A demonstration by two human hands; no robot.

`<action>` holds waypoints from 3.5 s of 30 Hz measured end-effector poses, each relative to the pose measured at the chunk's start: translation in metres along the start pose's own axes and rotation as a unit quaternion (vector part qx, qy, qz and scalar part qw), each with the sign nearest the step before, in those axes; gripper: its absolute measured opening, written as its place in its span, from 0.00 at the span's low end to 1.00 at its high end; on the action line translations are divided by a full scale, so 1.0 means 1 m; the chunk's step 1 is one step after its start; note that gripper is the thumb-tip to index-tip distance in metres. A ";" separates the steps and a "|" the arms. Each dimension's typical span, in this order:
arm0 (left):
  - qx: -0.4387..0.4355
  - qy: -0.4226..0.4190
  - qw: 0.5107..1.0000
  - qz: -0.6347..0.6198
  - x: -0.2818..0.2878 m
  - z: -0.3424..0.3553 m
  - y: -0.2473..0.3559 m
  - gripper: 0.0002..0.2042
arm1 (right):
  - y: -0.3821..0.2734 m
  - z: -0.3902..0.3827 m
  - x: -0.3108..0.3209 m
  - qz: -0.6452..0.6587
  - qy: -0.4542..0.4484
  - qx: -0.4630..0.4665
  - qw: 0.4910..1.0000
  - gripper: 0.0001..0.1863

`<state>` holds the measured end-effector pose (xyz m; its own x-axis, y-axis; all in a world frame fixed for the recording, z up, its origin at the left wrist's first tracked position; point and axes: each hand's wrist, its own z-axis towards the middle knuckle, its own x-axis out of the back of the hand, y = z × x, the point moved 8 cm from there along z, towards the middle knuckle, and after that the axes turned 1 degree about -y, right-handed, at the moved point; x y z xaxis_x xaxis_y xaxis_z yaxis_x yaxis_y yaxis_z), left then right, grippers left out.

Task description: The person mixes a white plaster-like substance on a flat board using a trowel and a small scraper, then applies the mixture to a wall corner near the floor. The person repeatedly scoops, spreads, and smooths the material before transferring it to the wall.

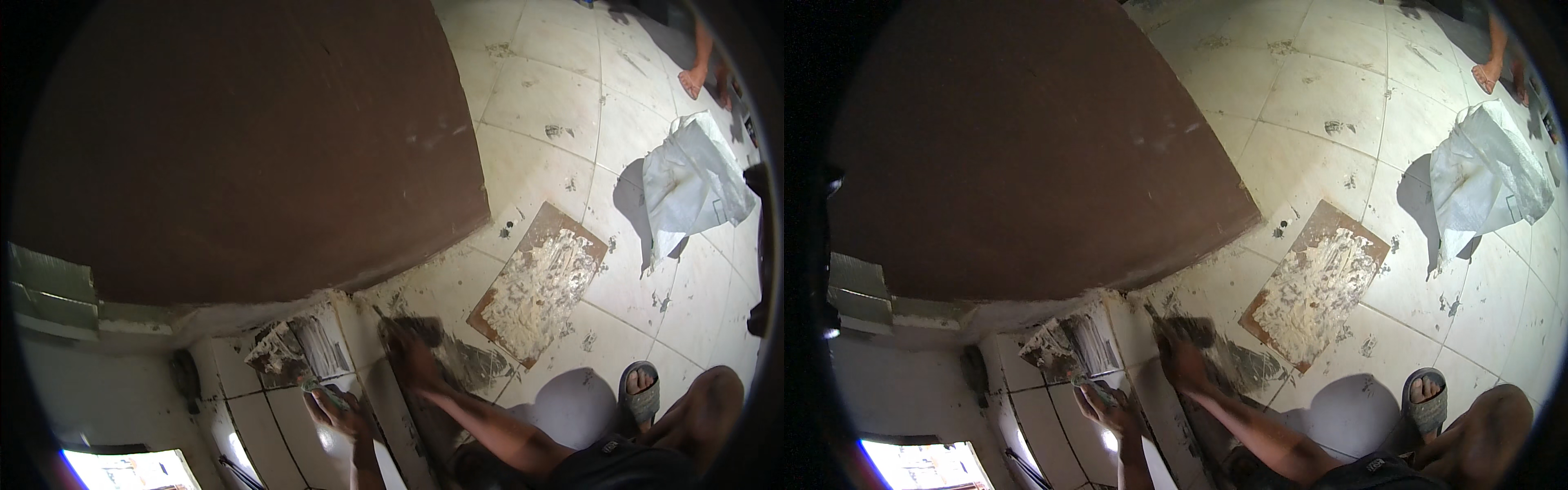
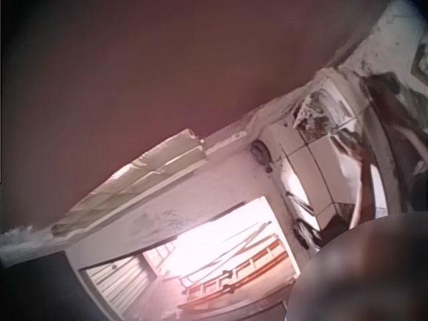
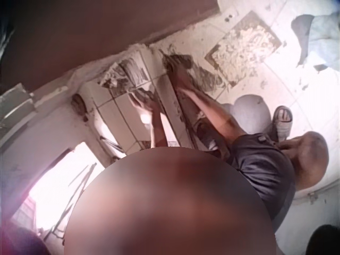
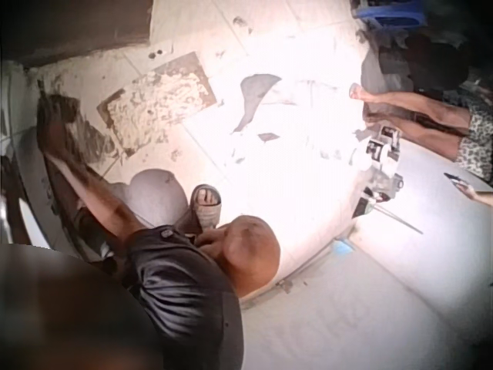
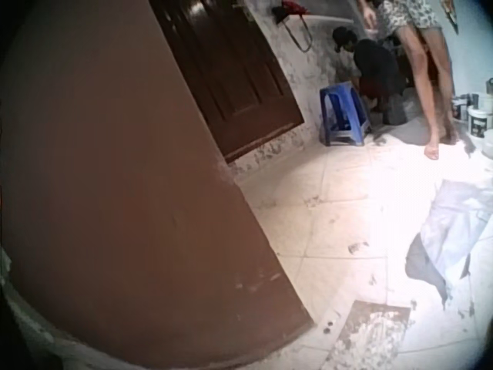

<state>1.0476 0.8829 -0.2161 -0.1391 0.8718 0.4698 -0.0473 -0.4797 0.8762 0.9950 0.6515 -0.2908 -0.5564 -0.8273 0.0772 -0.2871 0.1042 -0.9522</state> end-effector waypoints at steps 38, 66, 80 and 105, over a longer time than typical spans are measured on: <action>0.097 0.004 0.994 -0.049 0.008 -0.002 -0.017 0.43 | 0.021 0.005 -0.022 -0.030 0.018 0.051 0.998 0.26; -0.002 -0.027 1.000 -0.013 0.000 -0.006 -0.003 0.37 | 0.004 0.004 -0.010 0.019 -0.017 0.048 0.999 0.24; -0.354 0.018 0.901 0.249 -0.003 -0.020 0.023 0.33 | -0.008 0.007 -0.009 0.010 0.084 0.003 0.996 0.23; 0.042 -0.044 0.982 -0.179 -0.005 -0.003 0.003 0.27 | -0.028 0.018 -0.027 0.025 -0.032 0.042 0.998 0.29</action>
<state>1.0455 0.8763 -0.2162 -0.0429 0.9901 0.1333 0.0038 -0.1333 0.9911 1.0318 0.6606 -0.2719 -0.5164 -0.8563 0.0120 -0.1920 0.1021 -0.9761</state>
